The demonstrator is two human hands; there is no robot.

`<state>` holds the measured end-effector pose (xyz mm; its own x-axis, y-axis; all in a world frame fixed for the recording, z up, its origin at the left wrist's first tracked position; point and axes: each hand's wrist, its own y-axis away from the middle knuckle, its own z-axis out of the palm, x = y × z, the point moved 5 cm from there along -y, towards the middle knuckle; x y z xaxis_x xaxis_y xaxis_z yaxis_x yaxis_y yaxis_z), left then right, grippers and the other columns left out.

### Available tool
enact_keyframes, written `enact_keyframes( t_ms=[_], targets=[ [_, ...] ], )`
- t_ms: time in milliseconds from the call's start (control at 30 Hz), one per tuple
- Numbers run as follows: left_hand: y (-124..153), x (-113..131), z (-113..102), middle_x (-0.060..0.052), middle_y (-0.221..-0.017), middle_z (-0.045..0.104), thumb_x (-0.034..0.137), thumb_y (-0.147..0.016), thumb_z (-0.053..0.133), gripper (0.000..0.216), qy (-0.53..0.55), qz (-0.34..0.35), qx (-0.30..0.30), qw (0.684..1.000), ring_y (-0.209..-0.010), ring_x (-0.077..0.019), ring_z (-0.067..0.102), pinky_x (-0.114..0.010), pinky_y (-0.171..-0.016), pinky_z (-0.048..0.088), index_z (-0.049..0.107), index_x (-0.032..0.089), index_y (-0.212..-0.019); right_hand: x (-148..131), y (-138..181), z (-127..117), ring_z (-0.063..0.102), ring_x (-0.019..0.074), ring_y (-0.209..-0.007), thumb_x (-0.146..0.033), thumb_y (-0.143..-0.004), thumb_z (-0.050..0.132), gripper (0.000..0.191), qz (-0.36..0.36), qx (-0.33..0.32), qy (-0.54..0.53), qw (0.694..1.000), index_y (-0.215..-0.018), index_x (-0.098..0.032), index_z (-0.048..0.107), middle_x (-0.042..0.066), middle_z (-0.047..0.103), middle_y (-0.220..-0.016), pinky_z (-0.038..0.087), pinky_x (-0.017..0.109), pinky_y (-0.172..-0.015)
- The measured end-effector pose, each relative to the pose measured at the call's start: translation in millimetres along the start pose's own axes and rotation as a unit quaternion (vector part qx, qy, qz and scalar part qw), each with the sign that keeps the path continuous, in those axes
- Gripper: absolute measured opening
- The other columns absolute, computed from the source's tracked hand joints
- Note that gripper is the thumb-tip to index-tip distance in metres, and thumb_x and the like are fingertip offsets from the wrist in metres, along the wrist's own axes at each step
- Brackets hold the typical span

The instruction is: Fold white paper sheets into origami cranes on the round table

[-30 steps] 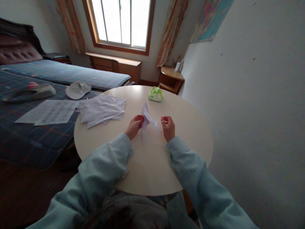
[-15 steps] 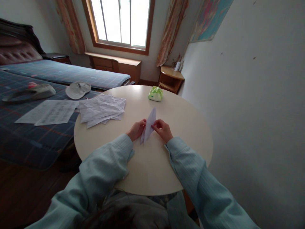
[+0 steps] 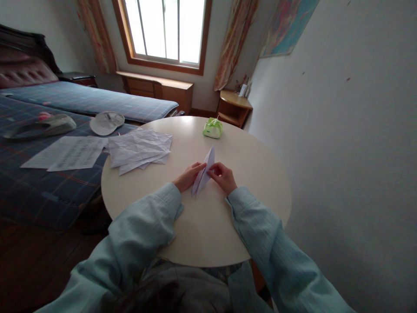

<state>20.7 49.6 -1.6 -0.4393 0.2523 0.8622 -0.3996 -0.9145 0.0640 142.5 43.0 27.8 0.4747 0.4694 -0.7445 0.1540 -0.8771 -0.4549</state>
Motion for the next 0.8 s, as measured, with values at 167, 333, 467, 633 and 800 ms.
enact_keyframes(
  t_ms=[167, 333, 467, 633, 800],
  targets=[
    [2.2, 2.2, 1.0, 0.005, -0.061, 0.052, 0.038, -0.051, 0.074, 0.041, -0.014, 0.010, 0.007, 1.000, -0.055, -0.0069, 0.051, -0.018, -0.053, 0.037, 0.046, 0.015, -0.070, 0.8, 0.1, 1.7, 0.039, 0.0082, -0.049, -0.034, -0.067, 0.059, 0.016, -0.005, -0.018, -0.006, 1.000, -0.069, -0.018, 0.058, -0.005, 0.044, -0.052, 0.033, 0.022, -0.049],
    [2.9, 3.8, 2.0, 0.006, -0.061, 0.050, 0.034, -0.053, 0.073, 0.038, -0.031, 0.019, -0.001, 0.999, -0.055, -0.0054, 0.049, -0.018, -0.053, 0.035, 0.045, 0.015, -0.069, -0.2, 0.4, 2.7, 0.039, 0.0085, -0.049, -0.036, -0.068, 0.058, 0.018, -0.016, -0.020, -0.013, 1.000, -0.069, -0.018, 0.060, -0.004, 0.047, -0.053, 0.034, 0.022, -0.048],
    [4.6, 6.0, 3.0, 0.006, -0.061, 0.049, 0.032, -0.054, 0.072, 0.035, -0.062, 0.022, 0.009, 0.998, -0.055, -0.0051, 0.047, -0.018, -0.051, 0.032, 0.045, 0.015, -0.068, -1.5, 0.4, 4.3, 0.041, 0.0088, -0.050, -0.040, -0.072, 0.053, 0.023, -0.013, -0.034, -0.033, 0.999, -0.068, -0.018, 0.058, -0.003, 0.049, -0.054, 0.034, 0.022, -0.048],
    [8.1, 7.0, 7.5, 0.006, -0.059, 0.047, 0.028, -0.054, 0.072, 0.032, -0.070, 0.012, 0.004, 0.997, -0.054, -0.0048, 0.045, -0.018, -0.050, 0.031, 0.045, 0.015, -0.066, -1.0, 0.4, 4.7, 0.041, 0.0089, -0.048, -0.043, -0.070, 0.054, 0.025, -0.007, -0.035, -0.035, 0.999, -0.064, -0.018, 0.056, -0.003, 0.048, -0.052, 0.034, 0.022, -0.046],
    [6.1, 3.5, 4.1, 0.004, -0.059, 0.053, 0.023, -0.058, 0.064, 0.022, -0.045, -0.010, 0.025, 0.999, -0.052, -0.0075, 0.049, -0.020, -0.050, 0.034, 0.048, 0.015, -0.070, -0.6, 1.6, 4.2, 0.045, 0.0093, -0.049, -0.032, -0.071, 0.048, 0.018, 0.008, -0.046, -0.083, 0.995, -0.070, -0.018, 0.058, -0.002, 0.051, -0.056, 0.038, 0.022, -0.048]
  ],
)
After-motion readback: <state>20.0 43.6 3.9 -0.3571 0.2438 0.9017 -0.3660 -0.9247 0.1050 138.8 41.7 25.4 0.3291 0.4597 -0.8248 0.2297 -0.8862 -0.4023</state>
